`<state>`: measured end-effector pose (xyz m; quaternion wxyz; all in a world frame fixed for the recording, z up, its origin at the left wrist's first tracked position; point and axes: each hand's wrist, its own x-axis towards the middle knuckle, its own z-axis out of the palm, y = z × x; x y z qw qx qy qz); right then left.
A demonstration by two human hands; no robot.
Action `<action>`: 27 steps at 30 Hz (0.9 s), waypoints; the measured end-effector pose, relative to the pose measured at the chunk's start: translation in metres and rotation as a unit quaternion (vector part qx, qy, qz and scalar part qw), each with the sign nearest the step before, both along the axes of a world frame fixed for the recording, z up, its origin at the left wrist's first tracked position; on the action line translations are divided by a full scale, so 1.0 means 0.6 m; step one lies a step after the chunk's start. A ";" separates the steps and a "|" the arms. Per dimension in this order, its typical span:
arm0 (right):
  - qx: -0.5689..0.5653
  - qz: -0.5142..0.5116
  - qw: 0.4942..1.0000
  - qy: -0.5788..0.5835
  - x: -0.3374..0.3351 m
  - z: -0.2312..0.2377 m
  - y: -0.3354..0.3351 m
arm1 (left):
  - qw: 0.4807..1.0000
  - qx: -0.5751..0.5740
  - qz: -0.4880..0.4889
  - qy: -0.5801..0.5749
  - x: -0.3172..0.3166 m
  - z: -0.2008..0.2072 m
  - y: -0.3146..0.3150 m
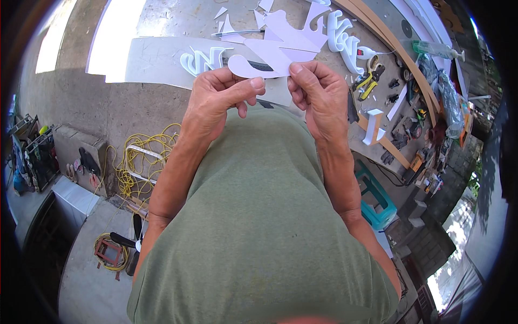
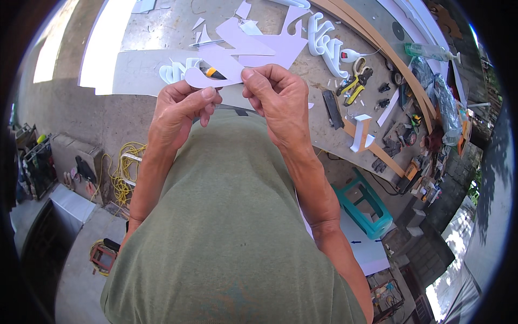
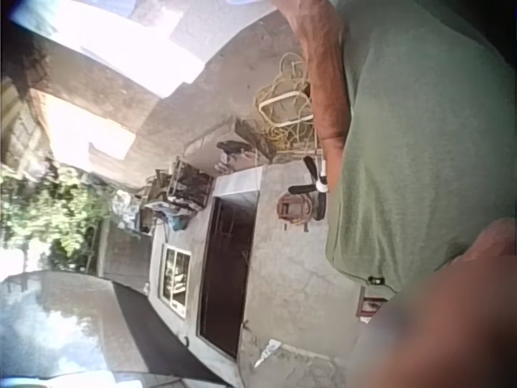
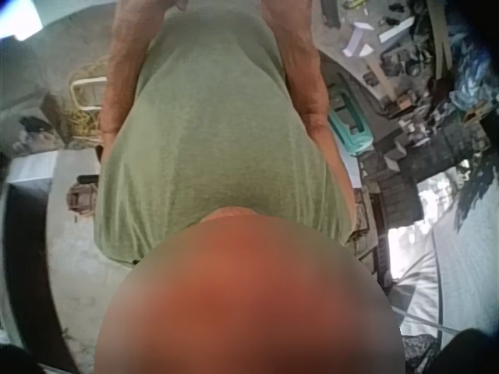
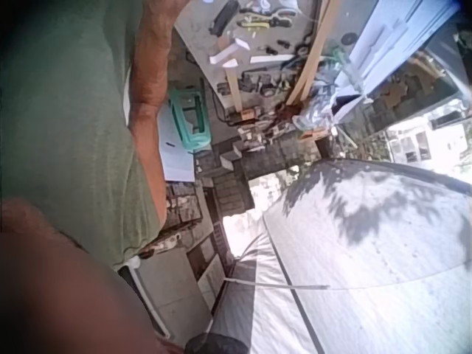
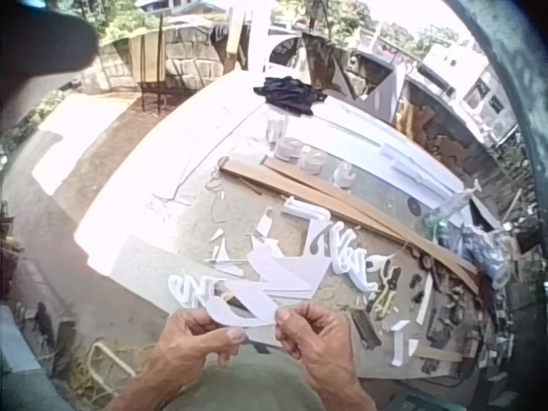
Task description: The person is finishing white foam-board or plastic letters for a sign, including sanding edges, applying adhesive, and arranging them on a table.
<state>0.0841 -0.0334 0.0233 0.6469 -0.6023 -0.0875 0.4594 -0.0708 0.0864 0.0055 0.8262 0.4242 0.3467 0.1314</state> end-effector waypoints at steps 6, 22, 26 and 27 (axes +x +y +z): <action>0.006 0.000 0.999 -0.050 -0.011 0.002 0.004 | 1.000 0.015 0.013 0.008 0.011 0.006 -0.008; -0.029 0.014 0.996 -0.087 -0.024 -0.006 0.004 | 0.999 -0.007 0.040 0.001 0.008 0.003 -0.007; -0.016 0.016 0.997 -0.069 -0.024 -0.006 0.003 | 0.999 0.002 0.043 0.001 0.007 0.002 -0.003; -0.014 0.018 0.997 -0.067 -0.024 -0.005 0.003 | 0.999 0.005 0.042 0.001 0.006 0.002 -0.002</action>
